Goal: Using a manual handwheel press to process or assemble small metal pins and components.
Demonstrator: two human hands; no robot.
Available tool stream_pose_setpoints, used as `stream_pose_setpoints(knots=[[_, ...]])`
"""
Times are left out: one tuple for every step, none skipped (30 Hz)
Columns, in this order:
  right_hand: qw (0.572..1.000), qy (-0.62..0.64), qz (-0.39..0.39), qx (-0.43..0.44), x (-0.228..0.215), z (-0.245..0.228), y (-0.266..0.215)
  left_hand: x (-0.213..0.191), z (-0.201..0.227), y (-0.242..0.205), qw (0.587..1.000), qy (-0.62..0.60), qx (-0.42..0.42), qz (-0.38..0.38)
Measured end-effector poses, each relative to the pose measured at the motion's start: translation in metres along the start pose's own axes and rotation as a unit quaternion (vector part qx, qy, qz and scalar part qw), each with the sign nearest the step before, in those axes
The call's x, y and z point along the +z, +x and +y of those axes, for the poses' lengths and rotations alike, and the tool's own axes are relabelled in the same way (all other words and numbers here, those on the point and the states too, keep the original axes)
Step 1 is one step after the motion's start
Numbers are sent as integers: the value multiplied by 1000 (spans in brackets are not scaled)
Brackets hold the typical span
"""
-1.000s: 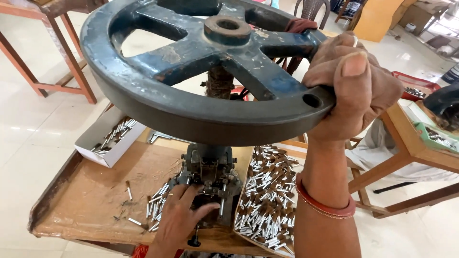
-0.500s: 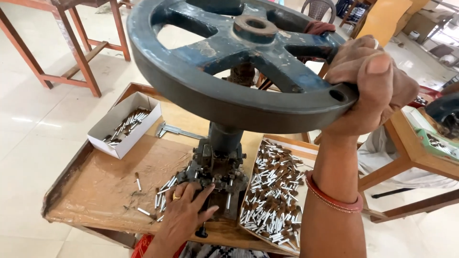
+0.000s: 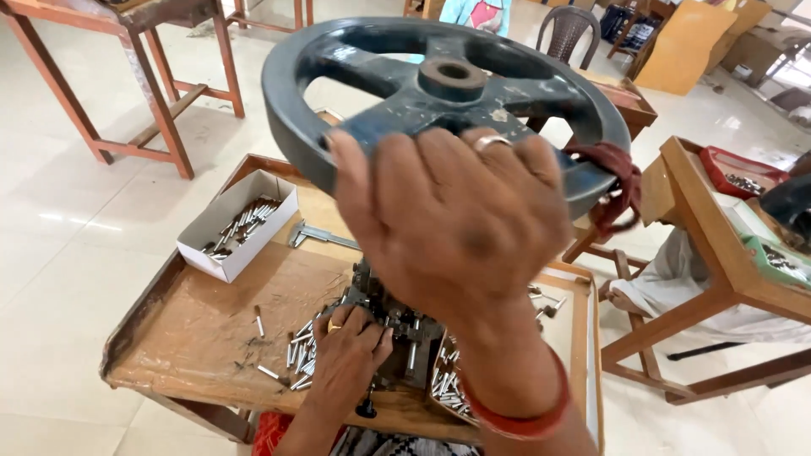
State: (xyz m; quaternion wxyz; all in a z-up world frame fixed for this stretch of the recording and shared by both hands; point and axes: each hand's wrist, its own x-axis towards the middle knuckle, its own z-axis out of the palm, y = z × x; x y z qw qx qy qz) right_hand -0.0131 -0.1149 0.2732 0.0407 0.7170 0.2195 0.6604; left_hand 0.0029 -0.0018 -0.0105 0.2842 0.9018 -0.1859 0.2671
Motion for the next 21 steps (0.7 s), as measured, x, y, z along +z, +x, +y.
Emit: stream_pose_setpoints(knots=[[998, 58, 12, -22, 0, 11, -5, -2, 1, 3, 1000, 8, -15, -13], [998, 59, 11, -25, 3, 33, -22, 1, 3, 3, 1000, 6, -17, -10], [985, 160, 44, 52, 5, 54, -38, 4, 3, 1, 999, 13, 3, 45], [953, 264, 75, 129, 8, 72, -55, 6, 4, -4, 995, 24, 18, 100], [952, 270, 73, 127, 13, 84, -55, 18, 3, -6, 994, 26, 11, 101], [927, 315, 83, 187, 17, 95, -58, 28, 0, -8, 998, 4, 0, 55], [896, 357, 93, 245, 20, 107, -60, 36, -3, -10, 1000, -18, -12, 9], [894, 364, 95, 245, 26, 109, -58, 42, 1, -12, 1000, -12, -15, 12], [862, 439, 128, 219, 31, 111, -56, 47, 4, -15, 998, -48, 33, 17], [822, 513, 159, 191, 38, 111, -53, 53, 7, -19, 993, -83, 77, 22], [817, 521, 159, 191, 39, 110, -53, 57, 24, -21, 994, -77, 70, 25], [829, 508, 143, 182, 37, 110, -55, 60, 41, -24, 982, -157, 109, 1], [841, 496, 127, 173, 35, 110, -56, 64, 58, -27, 960, -236, 146, -22], [838, 503, 129, 171, 35, 110, -56, 54, 55, -25, 962, -231, 143, -17], [848, 494, 115, 156, 35, 110, -56, 44, 53, -23, 962, -216, 168, -10], [858, 483, 98, 144, 32, 110, -59, 35, 53, -25, 960, -204, 192, -7], [856, 487, 97, 144, 32, 112, -62, 36, 21, -30, 961, -202, 189, -6], [864, 477, 89, 136, 31, 115, -65, 38, -13, -31, 988, -106, 103, -45], [871, 468, 80, 128, 31, 119, -68, 39, -46, -32, 996, -8, 16, -82], [871, 468, 82, 127, 33, 121, -70, 25, -64, -27, 997, -6, 17, -80], [871, 461, 89, 142, 34, 123, -73, 10, -82, -23, 998, 5, -57, -24]])
